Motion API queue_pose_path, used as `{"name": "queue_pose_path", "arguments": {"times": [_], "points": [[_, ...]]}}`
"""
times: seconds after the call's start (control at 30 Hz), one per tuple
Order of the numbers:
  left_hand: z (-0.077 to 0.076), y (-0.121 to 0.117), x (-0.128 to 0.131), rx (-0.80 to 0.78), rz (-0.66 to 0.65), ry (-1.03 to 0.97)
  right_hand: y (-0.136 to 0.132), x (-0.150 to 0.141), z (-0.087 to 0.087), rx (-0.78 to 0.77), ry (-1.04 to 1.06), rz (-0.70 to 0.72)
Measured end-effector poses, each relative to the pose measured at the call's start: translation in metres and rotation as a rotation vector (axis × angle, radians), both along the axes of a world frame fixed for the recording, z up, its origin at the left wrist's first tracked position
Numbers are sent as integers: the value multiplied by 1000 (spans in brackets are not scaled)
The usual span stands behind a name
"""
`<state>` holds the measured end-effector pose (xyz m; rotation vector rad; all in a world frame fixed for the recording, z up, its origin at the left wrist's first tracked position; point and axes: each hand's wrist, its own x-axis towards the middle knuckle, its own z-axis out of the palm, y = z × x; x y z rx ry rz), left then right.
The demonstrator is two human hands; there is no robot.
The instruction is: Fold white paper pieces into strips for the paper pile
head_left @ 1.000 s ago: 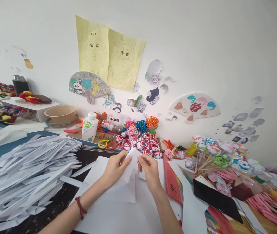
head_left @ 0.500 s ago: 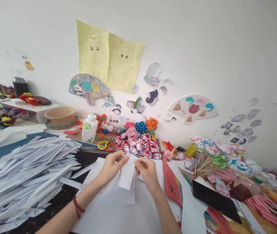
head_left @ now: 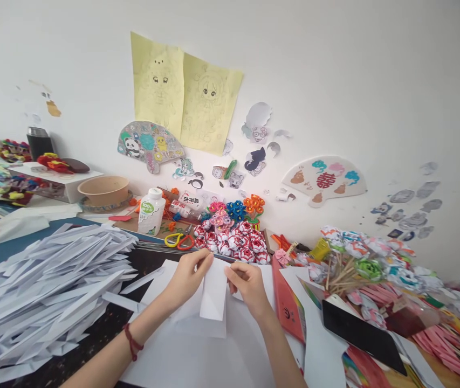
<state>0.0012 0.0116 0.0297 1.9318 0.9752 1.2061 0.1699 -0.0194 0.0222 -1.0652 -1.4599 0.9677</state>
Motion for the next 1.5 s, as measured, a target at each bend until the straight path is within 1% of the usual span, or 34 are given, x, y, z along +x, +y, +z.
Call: {"name": "queue_pose_path", "arguments": {"times": [0.13,0.23,0.3,0.37,0.43,0.53,0.57,0.67,0.7,0.83,0.97,1.13,1.27,1.4,1.5], "points": [[0,0,1,-30,-24,4,1,2,1,14,3,-20],[-4,1,1,-27,-65,47,2,3,0,29,10,-48],[-7,3,1,-23,-59,70,3,3,-2,28,6,-58],[-10,4,1,-50,-45,56,3,4,-3,27,-1,-70],[-10,5,2,-88,-62,26,3,5,-4,33,4,-88],[-10,3,2,-84,-93,27,4,5,-4,49,22,-110],[-10,2,3,-69,-71,43,4,5,-3,57,25,-113],[-11,0,4,-49,51,66,5,4,-4,89,27,-110],[-12,0,5,-55,59,62,5,3,-4,97,32,-114],[-14,2,6,-46,-31,72,4,4,-4,126,46,-168],[-14,4,6,-20,27,102,3,4,-3,137,34,-189],[-14,2,6,-37,-60,87,3,5,-3,155,45,-236],[-15,0,7,-13,-17,99,2,6,-3,162,45,-249],[-14,-1,8,-37,-59,115,1,5,-1,166,69,-296],[-14,0,8,-20,-24,141,1,5,1,159,75,-301]]}}
